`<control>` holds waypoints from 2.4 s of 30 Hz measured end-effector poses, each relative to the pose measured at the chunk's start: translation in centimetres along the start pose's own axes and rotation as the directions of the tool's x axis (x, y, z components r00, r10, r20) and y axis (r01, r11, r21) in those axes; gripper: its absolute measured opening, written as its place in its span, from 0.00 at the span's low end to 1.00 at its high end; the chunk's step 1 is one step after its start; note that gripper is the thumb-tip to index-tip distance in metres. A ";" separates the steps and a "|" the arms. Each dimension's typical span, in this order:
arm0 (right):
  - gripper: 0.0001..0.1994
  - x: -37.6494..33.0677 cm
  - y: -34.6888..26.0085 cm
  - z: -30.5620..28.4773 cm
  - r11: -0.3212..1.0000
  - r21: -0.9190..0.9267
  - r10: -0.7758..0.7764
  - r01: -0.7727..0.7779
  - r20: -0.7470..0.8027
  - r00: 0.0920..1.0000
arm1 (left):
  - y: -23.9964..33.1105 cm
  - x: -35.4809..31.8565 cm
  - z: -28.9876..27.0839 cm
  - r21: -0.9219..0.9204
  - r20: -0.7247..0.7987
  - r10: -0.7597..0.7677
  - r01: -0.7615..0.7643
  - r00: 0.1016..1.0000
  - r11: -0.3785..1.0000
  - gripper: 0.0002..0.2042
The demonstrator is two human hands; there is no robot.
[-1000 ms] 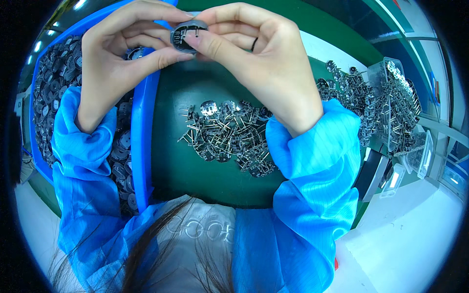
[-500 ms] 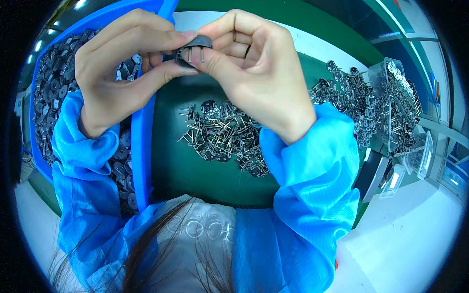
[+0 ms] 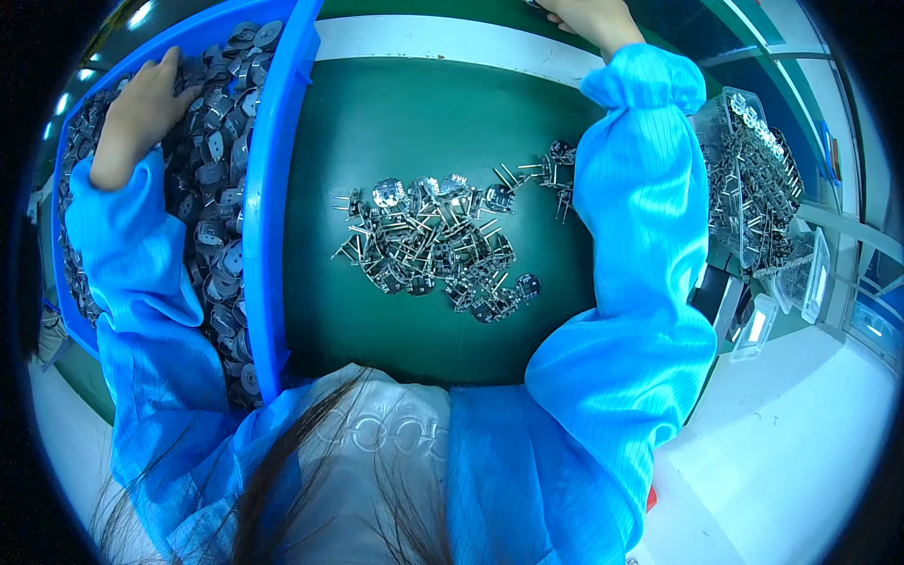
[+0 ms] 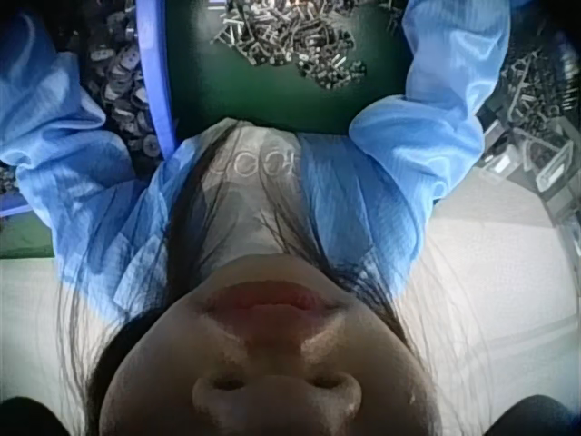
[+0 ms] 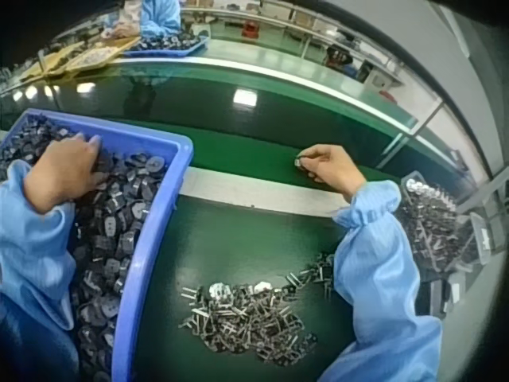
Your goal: Assembling small electrical plug components by inserting metal pins into plastic housings.
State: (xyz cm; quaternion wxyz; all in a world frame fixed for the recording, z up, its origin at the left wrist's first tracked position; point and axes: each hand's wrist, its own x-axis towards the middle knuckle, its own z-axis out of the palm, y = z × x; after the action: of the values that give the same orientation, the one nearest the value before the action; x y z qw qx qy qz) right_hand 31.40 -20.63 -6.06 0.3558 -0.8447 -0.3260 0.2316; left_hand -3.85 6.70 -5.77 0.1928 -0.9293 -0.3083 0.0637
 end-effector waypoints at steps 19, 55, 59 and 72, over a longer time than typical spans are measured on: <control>0.16 -14.6 -1.1 -0.3 0.785 -0.521 -0.116 0.335 0.407 0.906 | 3.8 -1.5 -8.2 -0.379 0.400 0.363 -0.209 0.842 0.901 0.20; 0.07 -12.6 -8.3 3.4 0.906 0.315 -0.382 0.282 0.323 0.866 | 6.3 -3.6 -11.9 -0.779 0.030 0.434 -0.251 0.901 0.574 0.09; 0.06 -12.8 -8.2 3.8 0.846 0.407 -0.457 0.344 0.222 0.861 | 6.6 -4.0 -12.8 -0.877 0.150 0.228 0.022 0.962 0.480 0.12; 0.08 -12.7 -8.2 3.4 0.818 0.516 -0.377 0.254 0.147 0.915 | 11.4 -3.9 -12.2 -0.995 -0.094 0.560 -0.055 0.823 -0.087 0.05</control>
State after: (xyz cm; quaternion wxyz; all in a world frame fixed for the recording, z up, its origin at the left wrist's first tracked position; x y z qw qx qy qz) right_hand 17.47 -23.79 -0.06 0.5478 -0.6264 -0.4344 0.3447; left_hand 2.16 -7.91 0.86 -0.5944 -0.8009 -0.0605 0.0397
